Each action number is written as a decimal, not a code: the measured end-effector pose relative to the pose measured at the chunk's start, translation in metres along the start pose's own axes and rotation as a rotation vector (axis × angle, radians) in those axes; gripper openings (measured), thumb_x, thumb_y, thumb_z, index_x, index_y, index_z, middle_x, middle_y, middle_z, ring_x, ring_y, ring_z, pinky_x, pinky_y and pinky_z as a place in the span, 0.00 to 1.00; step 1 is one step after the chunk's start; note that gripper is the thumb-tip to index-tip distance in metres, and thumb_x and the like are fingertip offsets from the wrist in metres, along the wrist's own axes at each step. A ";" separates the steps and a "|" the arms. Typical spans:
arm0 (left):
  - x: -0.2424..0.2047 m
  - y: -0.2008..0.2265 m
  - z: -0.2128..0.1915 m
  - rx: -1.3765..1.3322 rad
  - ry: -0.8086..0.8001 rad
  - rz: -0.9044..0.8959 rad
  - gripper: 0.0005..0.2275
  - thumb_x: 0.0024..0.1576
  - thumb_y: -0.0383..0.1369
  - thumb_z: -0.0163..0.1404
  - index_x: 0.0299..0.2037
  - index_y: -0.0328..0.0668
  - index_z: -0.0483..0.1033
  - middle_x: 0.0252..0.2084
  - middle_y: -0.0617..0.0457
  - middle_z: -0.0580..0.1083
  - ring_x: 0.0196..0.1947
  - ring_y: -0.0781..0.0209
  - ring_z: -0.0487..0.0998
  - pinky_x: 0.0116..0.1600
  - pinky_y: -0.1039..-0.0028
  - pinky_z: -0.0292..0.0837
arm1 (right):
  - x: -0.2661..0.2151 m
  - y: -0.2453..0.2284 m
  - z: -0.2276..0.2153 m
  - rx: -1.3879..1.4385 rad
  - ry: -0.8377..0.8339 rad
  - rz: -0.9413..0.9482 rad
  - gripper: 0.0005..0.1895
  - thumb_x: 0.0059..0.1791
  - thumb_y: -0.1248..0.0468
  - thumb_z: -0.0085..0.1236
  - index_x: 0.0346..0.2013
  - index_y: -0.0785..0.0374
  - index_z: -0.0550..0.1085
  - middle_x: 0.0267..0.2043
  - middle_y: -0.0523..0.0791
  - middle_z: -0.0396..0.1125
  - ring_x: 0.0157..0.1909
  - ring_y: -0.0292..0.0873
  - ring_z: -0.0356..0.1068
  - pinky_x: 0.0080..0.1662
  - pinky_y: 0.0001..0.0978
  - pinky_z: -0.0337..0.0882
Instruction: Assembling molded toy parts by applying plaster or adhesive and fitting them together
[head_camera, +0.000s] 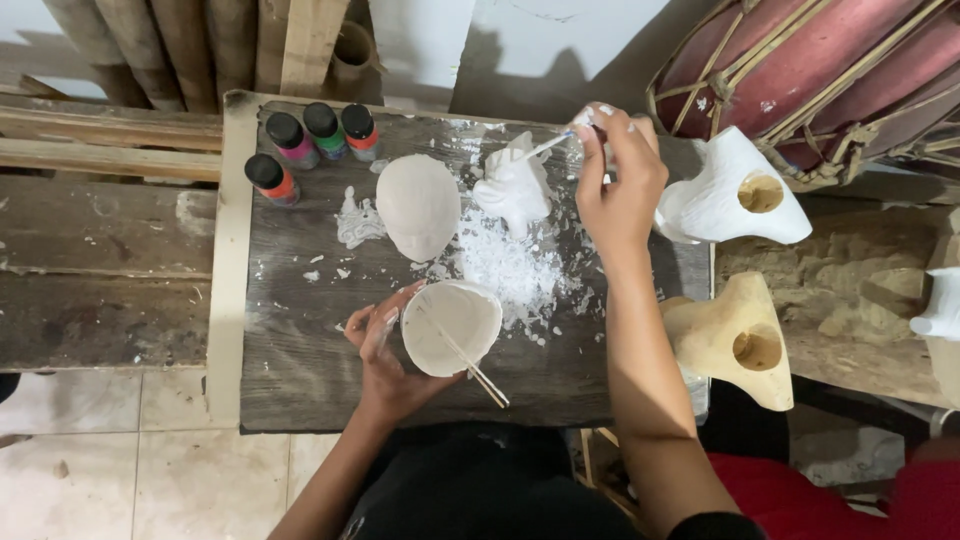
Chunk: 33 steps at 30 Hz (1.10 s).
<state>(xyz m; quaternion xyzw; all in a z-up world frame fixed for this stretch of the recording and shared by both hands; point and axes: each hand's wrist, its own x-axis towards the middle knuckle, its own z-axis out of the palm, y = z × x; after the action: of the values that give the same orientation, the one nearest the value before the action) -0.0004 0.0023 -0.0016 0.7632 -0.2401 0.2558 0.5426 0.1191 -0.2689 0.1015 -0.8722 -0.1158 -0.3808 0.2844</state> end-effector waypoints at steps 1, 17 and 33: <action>0.001 0.000 0.000 0.002 0.003 0.002 0.48 0.40 0.42 0.74 0.64 0.45 0.49 0.58 0.36 0.73 0.55 0.38 0.78 0.60 0.48 0.49 | 0.002 -0.003 0.000 0.002 0.001 -0.003 0.04 0.59 0.71 0.56 0.40 0.69 0.76 0.28 0.49 0.69 0.36 0.50 0.69 0.36 0.37 0.70; -0.009 -0.005 -0.003 0.010 -0.023 -0.033 0.49 0.41 0.45 0.73 0.67 0.51 0.48 0.60 0.38 0.73 0.58 0.43 0.78 0.63 0.52 0.49 | -0.002 0.007 -0.002 -0.032 -0.040 0.051 0.05 0.60 0.68 0.52 0.44 0.67 0.74 0.35 0.48 0.70 0.36 0.49 0.65 0.38 0.37 0.68; -0.010 -0.008 -0.004 0.077 -0.063 -0.017 0.48 0.44 0.47 0.72 0.67 0.53 0.47 0.64 0.40 0.71 0.60 0.48 0.78 0.65 0.58 0.49 | 0.000 0.033 0.010 -0.083 -0.048 0.136 0.07 0.62 0.63 0.48 0.46 0.64 0.72 0.37 0.47 0.70 0.29 0.43 0.62 0.35 0.33 0.63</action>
<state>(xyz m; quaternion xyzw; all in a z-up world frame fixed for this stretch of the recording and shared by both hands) -0.0034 0.0090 -0.0130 0.7931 -0.2407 0.2360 0.5073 0.1384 -0.2895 0.0824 -0.8980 -0.0473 -0.3439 0.2704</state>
